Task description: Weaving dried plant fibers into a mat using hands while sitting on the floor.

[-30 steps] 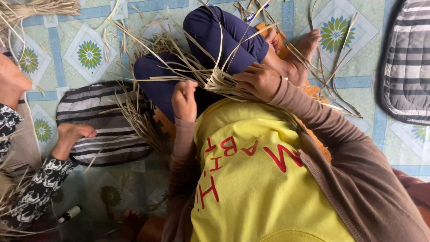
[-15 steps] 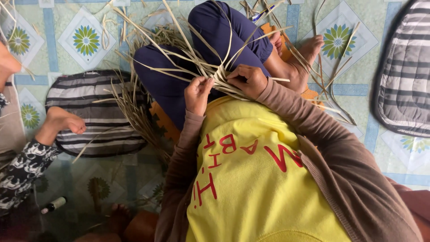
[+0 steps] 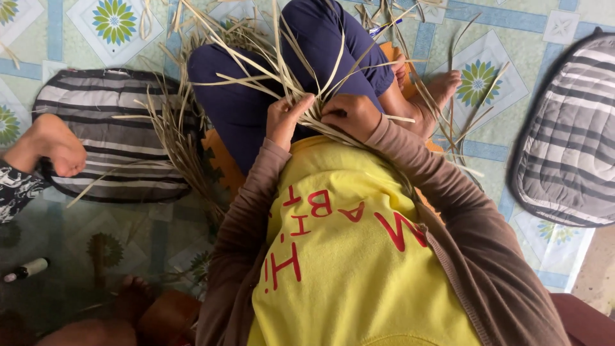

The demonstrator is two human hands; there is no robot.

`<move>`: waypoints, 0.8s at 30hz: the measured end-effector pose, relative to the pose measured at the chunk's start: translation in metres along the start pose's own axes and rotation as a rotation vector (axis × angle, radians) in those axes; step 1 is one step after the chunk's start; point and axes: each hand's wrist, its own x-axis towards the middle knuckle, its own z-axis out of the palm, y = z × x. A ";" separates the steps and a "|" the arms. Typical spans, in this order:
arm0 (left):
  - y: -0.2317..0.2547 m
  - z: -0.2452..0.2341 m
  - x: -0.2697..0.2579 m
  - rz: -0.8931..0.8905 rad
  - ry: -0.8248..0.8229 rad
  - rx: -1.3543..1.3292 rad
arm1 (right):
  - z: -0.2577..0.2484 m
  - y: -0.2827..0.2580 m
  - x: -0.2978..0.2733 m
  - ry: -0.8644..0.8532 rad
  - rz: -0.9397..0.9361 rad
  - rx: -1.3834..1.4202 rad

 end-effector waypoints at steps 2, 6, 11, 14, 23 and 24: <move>-0.002 0.000 0.004 0.040 -0.015 0.023 | 0.000 0.013 0.003 0.018 0.186 0.270; -0.011 -0.002 0.007 0.063 -0.070 0.020 | 0.011 0.036 0.016 0.061 0.248 0.465; 0.005 0.004 0.004 0.034 -0.044 -0.004 | 0.022 0.042 0.020 0.175 0.416 0.627; -0.009 0.002 0.011 0.060 -0.045 0.049 | 0.019 0.035 0.022 0.191 0.451 0.684; -0.053 -0.008 0.026 0.168 -0.022 0.155 | 0.031 0.033 0.019 0.303 0.442 0.716; -0.051 -0.009 0.024 0.168 -0.023 0.154 | 0.032 0.032 0.019 0.303 0.443 0.716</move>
